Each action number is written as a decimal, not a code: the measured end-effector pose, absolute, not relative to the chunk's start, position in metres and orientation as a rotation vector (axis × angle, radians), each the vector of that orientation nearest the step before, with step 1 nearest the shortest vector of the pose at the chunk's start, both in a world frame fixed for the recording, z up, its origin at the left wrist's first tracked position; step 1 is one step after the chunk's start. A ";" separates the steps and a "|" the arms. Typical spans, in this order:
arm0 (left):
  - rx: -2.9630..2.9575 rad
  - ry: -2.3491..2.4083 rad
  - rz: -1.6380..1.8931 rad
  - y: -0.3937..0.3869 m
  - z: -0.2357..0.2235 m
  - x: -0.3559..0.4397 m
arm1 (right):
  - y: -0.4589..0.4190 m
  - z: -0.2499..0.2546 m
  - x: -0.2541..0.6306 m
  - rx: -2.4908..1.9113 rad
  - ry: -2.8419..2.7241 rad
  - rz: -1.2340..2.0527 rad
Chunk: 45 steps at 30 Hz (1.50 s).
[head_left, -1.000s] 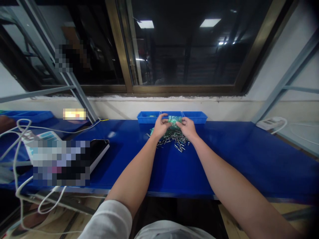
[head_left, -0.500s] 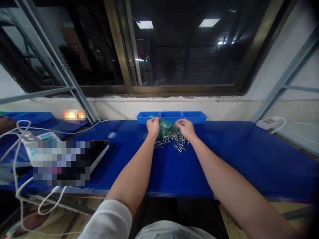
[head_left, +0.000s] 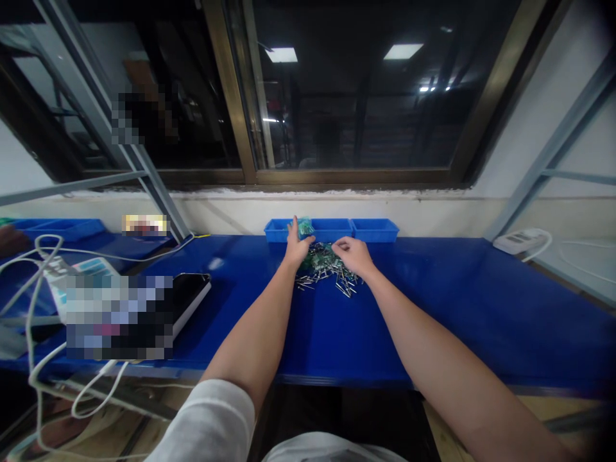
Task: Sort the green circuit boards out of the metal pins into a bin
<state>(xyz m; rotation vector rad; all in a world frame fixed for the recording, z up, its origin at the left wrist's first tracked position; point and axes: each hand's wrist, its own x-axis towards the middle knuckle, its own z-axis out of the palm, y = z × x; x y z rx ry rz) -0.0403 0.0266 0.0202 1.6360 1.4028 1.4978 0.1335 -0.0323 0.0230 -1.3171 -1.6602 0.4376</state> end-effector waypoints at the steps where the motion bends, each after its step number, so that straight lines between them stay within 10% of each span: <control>1: 1.670 1.442 1.506 0.027 0.019 -0.040 | -0.033 0.024 0.133 -1.319 -1.675 0.432; 20: 1.902 2.153 1.020 0.015 0.015 -0.041 | -0.032 0.023 0.133 -1.346 -1.771 0.400; 45: 1.398 1.133 1.647 0.024 0.040 -0.050 | -0.035 0.026 0.133 -1.365 -1.851 0.385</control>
